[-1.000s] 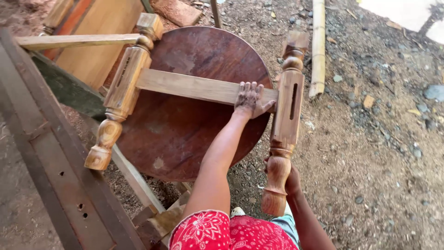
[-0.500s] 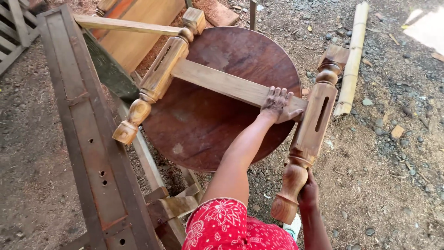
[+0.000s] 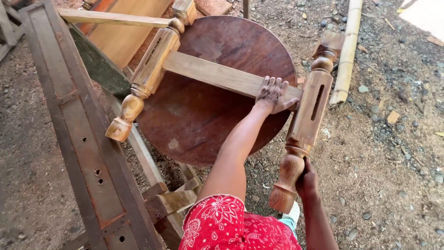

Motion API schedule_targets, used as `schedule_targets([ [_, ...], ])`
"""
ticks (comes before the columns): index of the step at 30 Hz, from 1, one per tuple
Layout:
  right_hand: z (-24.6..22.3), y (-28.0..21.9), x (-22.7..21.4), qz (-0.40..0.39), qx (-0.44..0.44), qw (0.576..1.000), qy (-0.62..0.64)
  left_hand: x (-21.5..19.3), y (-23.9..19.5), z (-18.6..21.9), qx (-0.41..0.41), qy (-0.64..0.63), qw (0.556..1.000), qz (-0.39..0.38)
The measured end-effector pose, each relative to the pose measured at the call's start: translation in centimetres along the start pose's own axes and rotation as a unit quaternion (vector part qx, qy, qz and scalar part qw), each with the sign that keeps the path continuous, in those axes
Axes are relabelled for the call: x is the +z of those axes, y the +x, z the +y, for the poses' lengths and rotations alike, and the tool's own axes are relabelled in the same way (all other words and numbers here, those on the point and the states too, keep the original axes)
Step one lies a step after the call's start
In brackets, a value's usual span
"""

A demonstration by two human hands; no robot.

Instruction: The person uses a sanding block to smooth the surface of a wooden chair leg. They hold the leg with one hand while sanding with the other, moving the block up and down along the carved details of the furniture piece.

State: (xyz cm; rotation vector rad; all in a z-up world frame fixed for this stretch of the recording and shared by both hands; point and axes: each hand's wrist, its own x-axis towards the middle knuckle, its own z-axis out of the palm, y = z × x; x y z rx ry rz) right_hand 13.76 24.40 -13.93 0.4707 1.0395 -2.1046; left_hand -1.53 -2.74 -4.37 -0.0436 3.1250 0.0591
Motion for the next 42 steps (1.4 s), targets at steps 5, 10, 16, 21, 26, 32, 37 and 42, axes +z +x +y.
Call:
schedule_targets([
  [5, 1.7, -4.2, 0.2, 0.064, -0.003, 0.997, -0.036, 0.6, 0.1, 0.0, -0.003, -0.011, 1.000, -0.006],
  [10, 2.6, -6.6, 1.1, 0.090, 0.021, 0.995, -0.046, 1.7, 0.4, -0.4, 0.009, -0.011, 0.998, 0.063],
  [16, -0.4, -1.1, 1.2, 0.045, -0.017, 0.997, -0.060, 1.7, 0.4, -0.5, 0.003, -0.004, 0.999, 0.033],
  [21, 0.2, -6.3, 4.0, 0.109, 0.007, 0.990, -0.090, 2.1, 0.4, -0.4, 0.011, 0.002, 0.999, 0.032],
  [26, 2.9, -5.8, 1.2, 0.084, 0.000, 0.996, -0.028, 2.3, 0.8, -0.5, 0.008, 0.000, 0.999, 0.031],
  [32, 2.8, -1.0, 0.2, -0.041, -0.096, 0.994, -0.023, 1.1, 0.2, -0.3, 0.004, -0.007, 0.999, 0.033],
  [37, 2.9, -3.9, 1.9, -0.176, -0.064, 0.974, 0.131, 0.7, -0.2, -0.2, 0.008, 0.000, 0.999, 0.040],
  [42, 4.3, -5.0, 1.1, -0.169, 0.032, 0.965, 0.198, 1.8, 0.6, -0.4, 0.022, -0.002, 0.998, 0.053],
])
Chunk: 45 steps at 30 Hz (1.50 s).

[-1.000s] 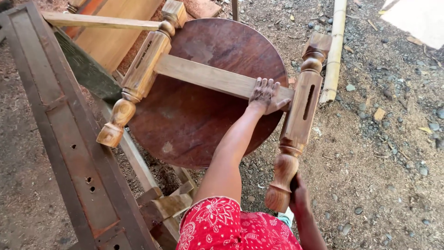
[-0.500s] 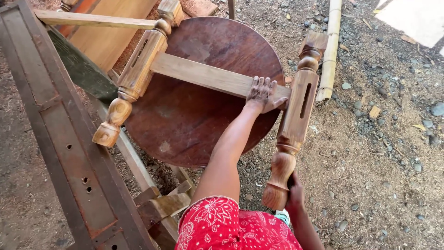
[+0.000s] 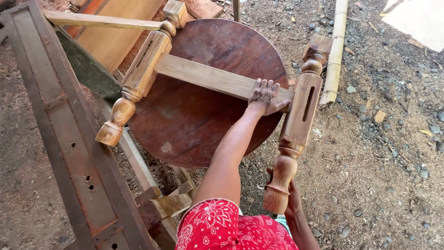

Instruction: The person uses a sanding block to smooth the surface of a wooden chair leg. They hold the leg with one hand while sanding with the other, moving the block up and down along the carved details of the furniture piece.

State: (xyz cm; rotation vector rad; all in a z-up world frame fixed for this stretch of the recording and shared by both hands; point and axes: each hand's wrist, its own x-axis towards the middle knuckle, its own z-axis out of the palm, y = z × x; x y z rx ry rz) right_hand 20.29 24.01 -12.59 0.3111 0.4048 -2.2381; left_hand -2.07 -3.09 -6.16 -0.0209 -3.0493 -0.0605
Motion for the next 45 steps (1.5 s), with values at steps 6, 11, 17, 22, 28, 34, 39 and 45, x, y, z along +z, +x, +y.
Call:
schedule_targets([
  [6, -1.6, 4.0, 2.1, -0.005, -0.079, 0.996, -0.044, -1.2, -0.2, 0.2, -0.019, 0.002, 0.999, -0.041],
  [11, -0.5, 1.9, 0.6, 0.032, -0.071, 0.991, -0.110, -0.7, -0.6, 0.2, -0.014, -0.007, 1.000, -0.025],
  [17, -0.4, 1.4, 0.8, 0.004, -0.040, 0.994, -0.098, -1.4, -0.3, 0.1, -0.022, -0.022, 0.998, -0.045],
  [22, -2.4, 4.2, 0.8, 0.011, -0.080, 0.992, -0.101, -1.3, -0.3, 0.1, -0.013, -0.023, 0.997, -0.070],
  [28, -0.7, -0.3, 0.7, 0.075, -0.037, 0.992, -0.095, 0.7, -0.2, -0.2, 0.034, -0.025, 0.999, 0.015],
  [34, -2.7, 1.4, 0.8, 0.127, -0.062, 0.980, -0.138, 0.6, -0.1, -0.3, 0.021, 0.012, 1.000, -0.005],
  [39, -3.3, 1.9, 0.3, 0.145, -0.076, 0.976, -0.140, -1.2, -0.4, -0.1, 0.005, 0.009, 1.000, 0.023],
  [45, 0.1, -2.1, -2.5, 0.180, -0.095, 0.973, -0.110, -1.2, -0.1, 0.2, -0.008, 0.001, 1.000, -0.022],
])
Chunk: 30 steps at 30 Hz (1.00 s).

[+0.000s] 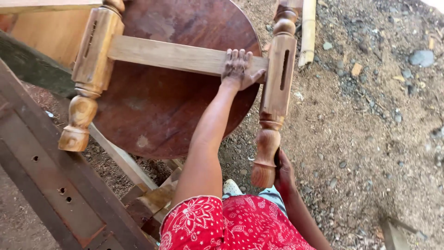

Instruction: The person uses a sanding block to smooth the surface of a wooden chair leg. They hold the leg with one hand while sanding with the other, moving the block up and down along the carved details of the furniture piece.

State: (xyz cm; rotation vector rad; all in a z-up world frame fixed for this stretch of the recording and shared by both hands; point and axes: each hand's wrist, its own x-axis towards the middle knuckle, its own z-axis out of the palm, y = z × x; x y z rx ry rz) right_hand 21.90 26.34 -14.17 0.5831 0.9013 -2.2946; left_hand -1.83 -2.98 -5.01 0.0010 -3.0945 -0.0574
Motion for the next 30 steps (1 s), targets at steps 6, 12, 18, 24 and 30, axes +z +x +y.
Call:
schedule_targets([
  [6, -1.3, 7.1, 0.0, -0.054, -0.006, 0.998, 0.033, 0.9, 0.3, -0.4, 0.007, -0.008, 1.000, 0.022],
  [12, -0.8, 2.2, 3.3, 0.021, -0.007, 1.000, -0.011, -0.9, -0.9, 0.2, -0.004, -0.024, 0.999, -0.021],
  [18, 2.3, 8.5, -3.0, -0.016, -0.033, 0.999, -0.017, 0.0, -0.1, 0.0, 0.003, -0.018, 1.000, -0.013],
  [24, 2.5, 6.5, -0.8, -0.058, -0.032, 0.991, 0.113, 0.4, -0.6, 0.1, 0.004, -0.016, 1.000, -0.005],
  [30, 3.7, 7.7, -2.9, -0.087, -0.048, 0.993, 0.058, 0.4, -0.3, -0.2, 0.015, -0.036, 0.999, 0.018],
])
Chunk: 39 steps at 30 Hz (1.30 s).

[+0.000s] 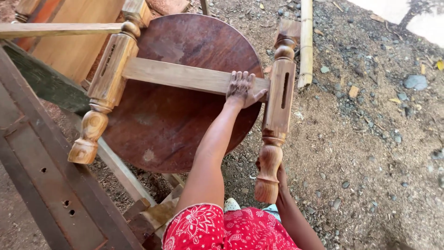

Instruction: The person uses a sanding block to smooth the surface of a wooden chair leg. They hold the leg with one hand while sanding with the other, moving the block up and down along the carved details of the furniture piece.

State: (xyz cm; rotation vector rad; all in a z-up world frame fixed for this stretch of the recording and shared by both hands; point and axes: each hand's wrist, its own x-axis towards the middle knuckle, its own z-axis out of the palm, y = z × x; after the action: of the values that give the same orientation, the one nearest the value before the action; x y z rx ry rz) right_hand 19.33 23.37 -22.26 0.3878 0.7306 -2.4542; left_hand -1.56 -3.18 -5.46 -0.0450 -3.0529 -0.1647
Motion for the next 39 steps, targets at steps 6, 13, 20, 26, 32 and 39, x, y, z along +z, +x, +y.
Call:
schedule_targets([
  [6, -0.6, -0.2, 2.5, 0.053, 0.025, 0.996, 0.067, -0.9, 0.0, 0.2, -0.015, 0.006, 1.000, -0.019],
  [13, 0.8, -1.7, -1.1, -0.034, 0.060, 0.995, 0.071, 0.5, -0.1, 0.0, 0.002, -0.004, 1.000, 0.011],
  [20, 0.0, 0.4, -1.0, 0.016, 0.021, 0.989, 0.144, 0.0, 0.2, 0.1, -0.012, 0.018, 1.000, 0.006],
  [26, 1.9, 2.9, -0.1, 0.055, 0.052, 0.979, 0.188, 0.5, 0.0, 0.0, -0.036, -0.004, 0.999, 0.011],
  [32, 1.2, 4.4, 2.8, -0.036, 0.052, 0.991, 0.119, -1.6, -0.1, 0.4, -0.037, 0.019, 0.998, -0.047],
  [39, -0.1, -1.0, 8.8, 0.022, 0.103, 0.969, 0.222, -0.5, -0.1, 0.6, -0.038, 0.019, 0.998, -0.047],
])
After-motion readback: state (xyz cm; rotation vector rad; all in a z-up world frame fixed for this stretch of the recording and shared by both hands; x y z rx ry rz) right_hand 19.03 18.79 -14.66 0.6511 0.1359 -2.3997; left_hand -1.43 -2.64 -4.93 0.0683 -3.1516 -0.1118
